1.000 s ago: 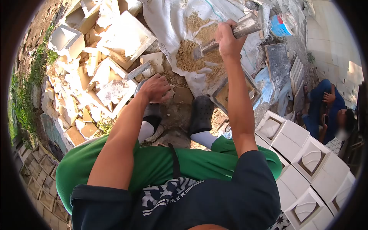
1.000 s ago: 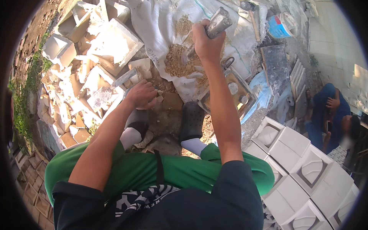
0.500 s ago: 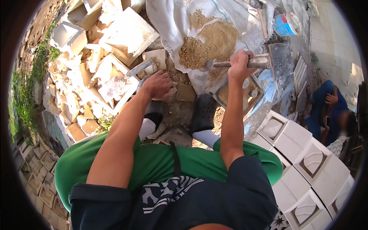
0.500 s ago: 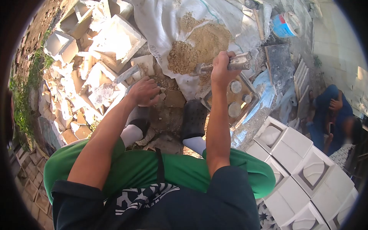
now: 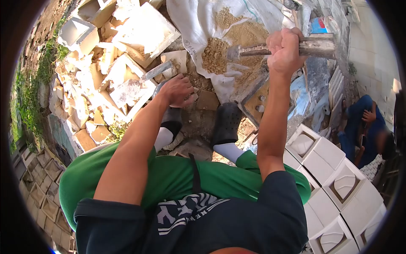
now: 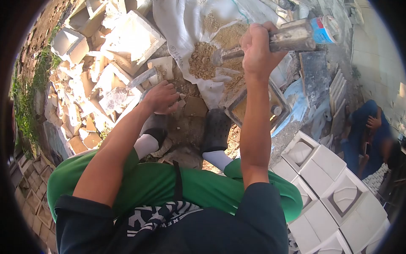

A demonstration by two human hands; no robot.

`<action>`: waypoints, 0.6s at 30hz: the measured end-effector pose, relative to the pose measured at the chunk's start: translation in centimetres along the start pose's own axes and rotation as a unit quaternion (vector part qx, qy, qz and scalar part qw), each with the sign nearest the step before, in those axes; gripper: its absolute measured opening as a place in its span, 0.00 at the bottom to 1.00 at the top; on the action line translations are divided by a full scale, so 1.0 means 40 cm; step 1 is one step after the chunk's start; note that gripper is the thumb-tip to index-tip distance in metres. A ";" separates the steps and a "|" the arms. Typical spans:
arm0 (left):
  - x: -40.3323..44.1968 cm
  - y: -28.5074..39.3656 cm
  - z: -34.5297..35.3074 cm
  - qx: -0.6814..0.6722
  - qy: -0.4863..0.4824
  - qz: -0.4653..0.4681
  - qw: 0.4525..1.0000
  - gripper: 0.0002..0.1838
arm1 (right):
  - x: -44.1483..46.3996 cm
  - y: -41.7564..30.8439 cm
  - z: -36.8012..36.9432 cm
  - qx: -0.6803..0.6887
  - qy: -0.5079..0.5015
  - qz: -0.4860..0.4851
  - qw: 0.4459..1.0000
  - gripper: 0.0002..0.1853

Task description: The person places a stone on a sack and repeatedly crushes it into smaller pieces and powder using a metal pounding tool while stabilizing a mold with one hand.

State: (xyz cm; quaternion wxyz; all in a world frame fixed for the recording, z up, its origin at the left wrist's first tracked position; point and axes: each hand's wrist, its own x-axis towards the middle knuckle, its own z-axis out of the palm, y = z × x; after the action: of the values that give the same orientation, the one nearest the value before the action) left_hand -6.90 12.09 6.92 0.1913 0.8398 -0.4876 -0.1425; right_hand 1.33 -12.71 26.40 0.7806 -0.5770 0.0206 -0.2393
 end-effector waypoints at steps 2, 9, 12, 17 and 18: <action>0.006 -0.002 -0.002 -0.003 -0.001 -0.001 1.000 0.13 | 0.018 -0.070 0.016 0.019 -0.015 -0.001 1.000 0.15; -0.003 0.002 -0.011 -0.017 0.010 0.007 1.000 0.14 | -0.069 0.215 -0.040 0.020 0.077 0.011 0.997 0.14; -0.009 0.004 -0.015 -0.019 0.025 0.012 0.999 0.14 | -0.054 0.228 -0.043 0.002 0.028 0.054 0.998 0.14; 0.001 0.002 -0.017 0.019 -0.041 -0.009 0.999 0.16 | -0.003 0.048 0.009 0.030 -0.049 0.018 0.998 0.15; 0.001 0.002 -0.018 0.017 -0.040 -0.010 0.999 0.16 | 0.007 0.013 0.023 0.035 -0.037 0.010 0.999 0.15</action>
State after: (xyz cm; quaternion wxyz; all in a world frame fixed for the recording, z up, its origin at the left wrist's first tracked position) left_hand -6.62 12.14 7.57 0.1561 0.8414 -0.4887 -0.1699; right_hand 2.03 -11.88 26.32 0.8031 -0.5571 -0.0108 -0.2108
